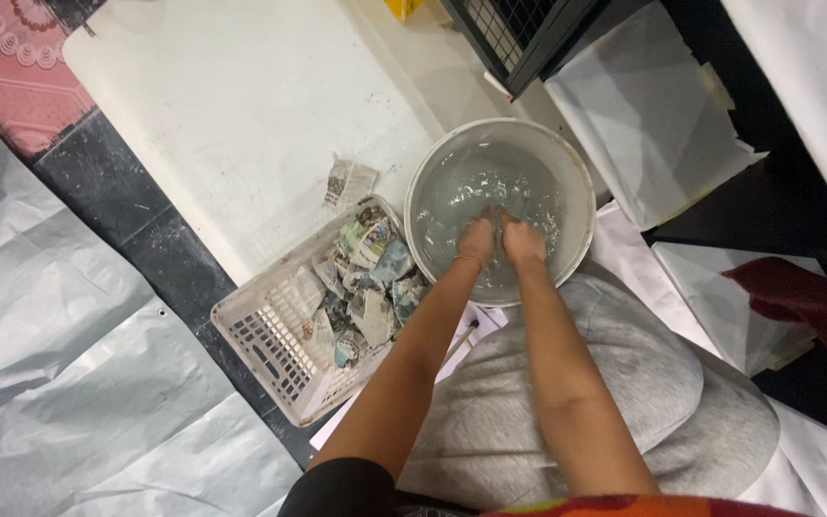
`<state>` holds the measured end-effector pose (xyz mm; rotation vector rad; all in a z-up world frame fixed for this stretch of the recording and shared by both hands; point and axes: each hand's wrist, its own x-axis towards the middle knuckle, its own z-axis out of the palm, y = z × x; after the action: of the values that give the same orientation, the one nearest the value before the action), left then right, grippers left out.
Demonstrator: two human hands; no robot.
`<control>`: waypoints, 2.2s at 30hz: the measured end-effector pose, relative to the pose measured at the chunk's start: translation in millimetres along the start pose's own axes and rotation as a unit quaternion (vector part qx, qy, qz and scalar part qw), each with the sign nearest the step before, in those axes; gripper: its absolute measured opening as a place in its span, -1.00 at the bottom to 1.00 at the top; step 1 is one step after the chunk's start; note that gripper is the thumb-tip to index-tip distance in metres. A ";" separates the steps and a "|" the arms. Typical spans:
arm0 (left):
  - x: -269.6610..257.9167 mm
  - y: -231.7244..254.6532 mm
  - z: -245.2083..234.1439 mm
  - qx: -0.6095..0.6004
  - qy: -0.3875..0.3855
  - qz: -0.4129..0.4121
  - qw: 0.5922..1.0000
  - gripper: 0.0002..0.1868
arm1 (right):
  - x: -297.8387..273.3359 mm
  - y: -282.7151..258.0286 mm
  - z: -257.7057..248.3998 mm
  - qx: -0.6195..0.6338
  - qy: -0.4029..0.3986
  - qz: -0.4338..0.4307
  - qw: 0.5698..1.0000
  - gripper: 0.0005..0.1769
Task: The person washes a small cup and a glass in a bucket of water, then dries them with a maroon cloth. The person places the dried items on a nearby shelf.
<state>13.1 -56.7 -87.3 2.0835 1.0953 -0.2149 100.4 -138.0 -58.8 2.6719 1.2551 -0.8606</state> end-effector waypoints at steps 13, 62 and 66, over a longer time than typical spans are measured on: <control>15.8 -9.1 -31.7 -0.770 -0.182 -0.200 0.577 -0.28 | 11.3 20.9 -20.9 0.311 -0.022 0.128 0.941 -0.59; 48.0 -40.1 -21.1 -0.861 -0.065 -0.196 0.465 -0.60 | 8.5 -47.2 -52.3 0.496 -0.156 -0.110 0.847 -0.49; 50.9 -37.3 -22.4 -0.854 -0.078 -0.184 0.480 -0.57 | 13.4 -35.8 -68.5 0.625 -0.218 -0.121 0.740 -0.42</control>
<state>11.9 3.9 -115.6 -0.0384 0.8246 0.3983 112.6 -85.4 -2.0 2.5614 1.0430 -3.0337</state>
